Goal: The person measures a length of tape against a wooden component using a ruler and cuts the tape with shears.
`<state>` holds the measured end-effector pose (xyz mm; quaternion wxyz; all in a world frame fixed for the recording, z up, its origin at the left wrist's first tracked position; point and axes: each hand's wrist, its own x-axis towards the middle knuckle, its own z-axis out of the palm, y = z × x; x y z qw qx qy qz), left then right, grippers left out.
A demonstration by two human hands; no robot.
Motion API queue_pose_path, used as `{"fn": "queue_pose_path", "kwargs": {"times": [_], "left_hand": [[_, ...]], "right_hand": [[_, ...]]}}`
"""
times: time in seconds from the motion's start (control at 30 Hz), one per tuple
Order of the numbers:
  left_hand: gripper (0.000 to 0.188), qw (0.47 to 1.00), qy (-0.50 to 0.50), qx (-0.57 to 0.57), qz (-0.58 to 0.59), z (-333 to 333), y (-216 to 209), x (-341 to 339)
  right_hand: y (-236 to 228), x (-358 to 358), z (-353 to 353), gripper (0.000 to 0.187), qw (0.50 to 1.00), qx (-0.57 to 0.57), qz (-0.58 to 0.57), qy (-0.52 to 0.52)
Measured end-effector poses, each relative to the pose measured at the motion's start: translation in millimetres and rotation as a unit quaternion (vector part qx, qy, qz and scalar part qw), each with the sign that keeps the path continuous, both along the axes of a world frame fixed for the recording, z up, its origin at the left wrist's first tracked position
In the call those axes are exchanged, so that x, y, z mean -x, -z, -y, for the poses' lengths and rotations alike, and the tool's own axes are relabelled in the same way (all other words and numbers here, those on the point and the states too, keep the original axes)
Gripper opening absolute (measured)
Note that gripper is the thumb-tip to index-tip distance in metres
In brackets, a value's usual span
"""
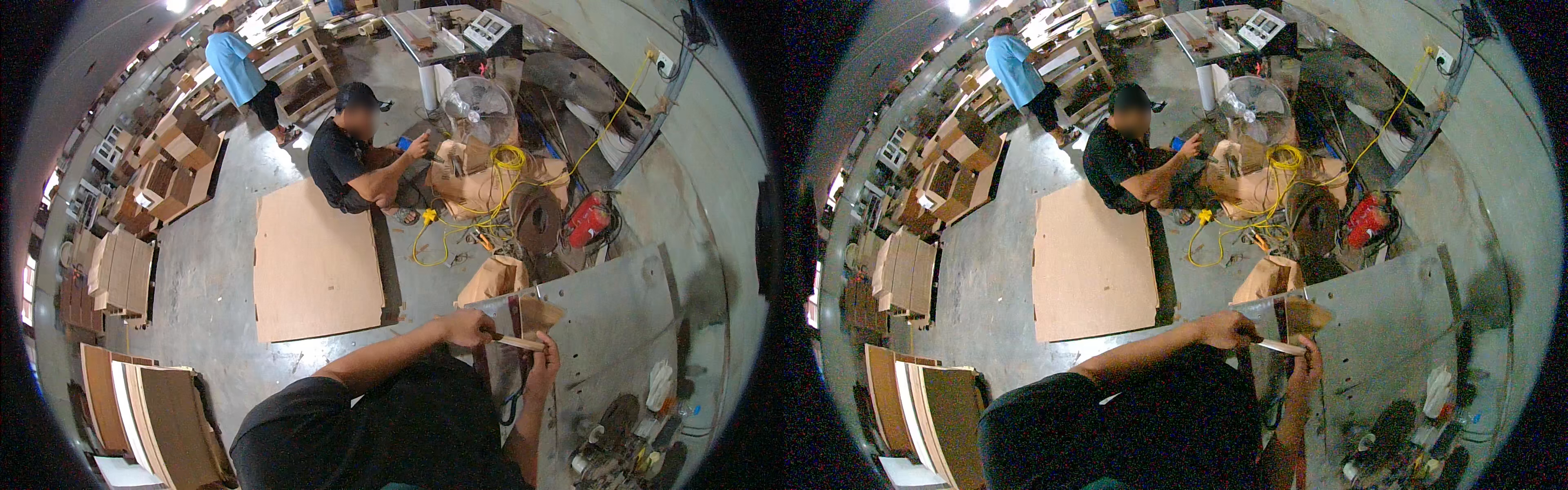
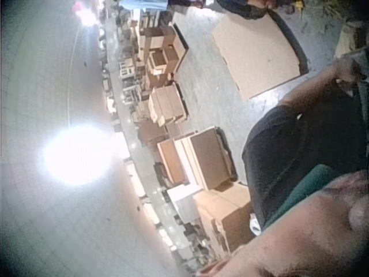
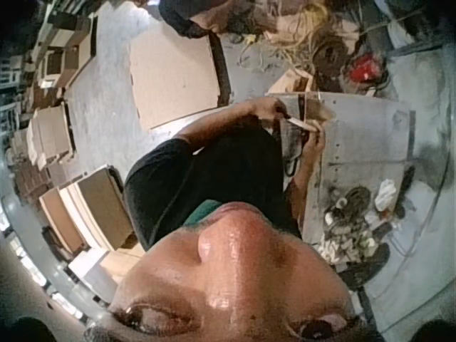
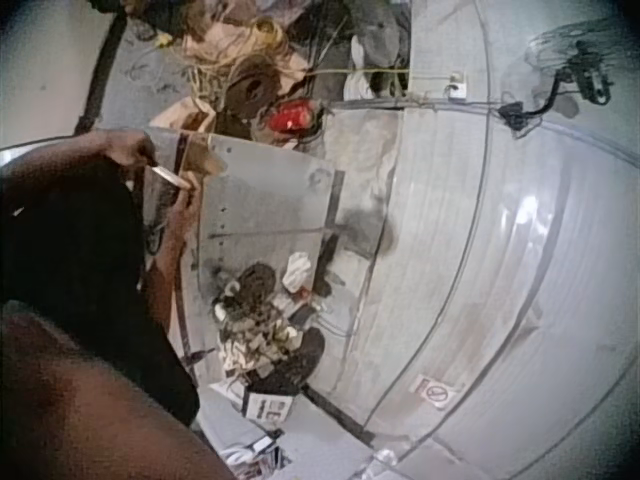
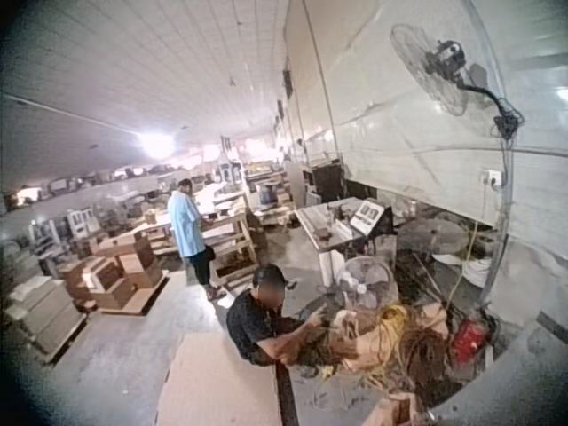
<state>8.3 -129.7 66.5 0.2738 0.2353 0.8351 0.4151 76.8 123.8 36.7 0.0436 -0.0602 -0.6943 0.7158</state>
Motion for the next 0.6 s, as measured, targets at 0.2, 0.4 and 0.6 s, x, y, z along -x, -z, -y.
{"fn": "queue_pose_path", "kwargs": {"times": [0.2,0.4,0.6], "left_hand": [[0.026,0.998,-0.055,-0.023,-0.024,19,15,5],[0.028,0.991,-0.097,-0.094,-0.011,0,9,2],[0.023,0.993,-0.047,-0.095,0.051,-10,9,-2]], "right_hand": [[-29,15,19,0.023,0.998,-0.040,0.028,-0.036],[-17,14,28,0.018,0.995,-0.092,0.003,-0.024],[-19,-2,14,0.022,0.984,-0.158,0.078,-0.020]]}}
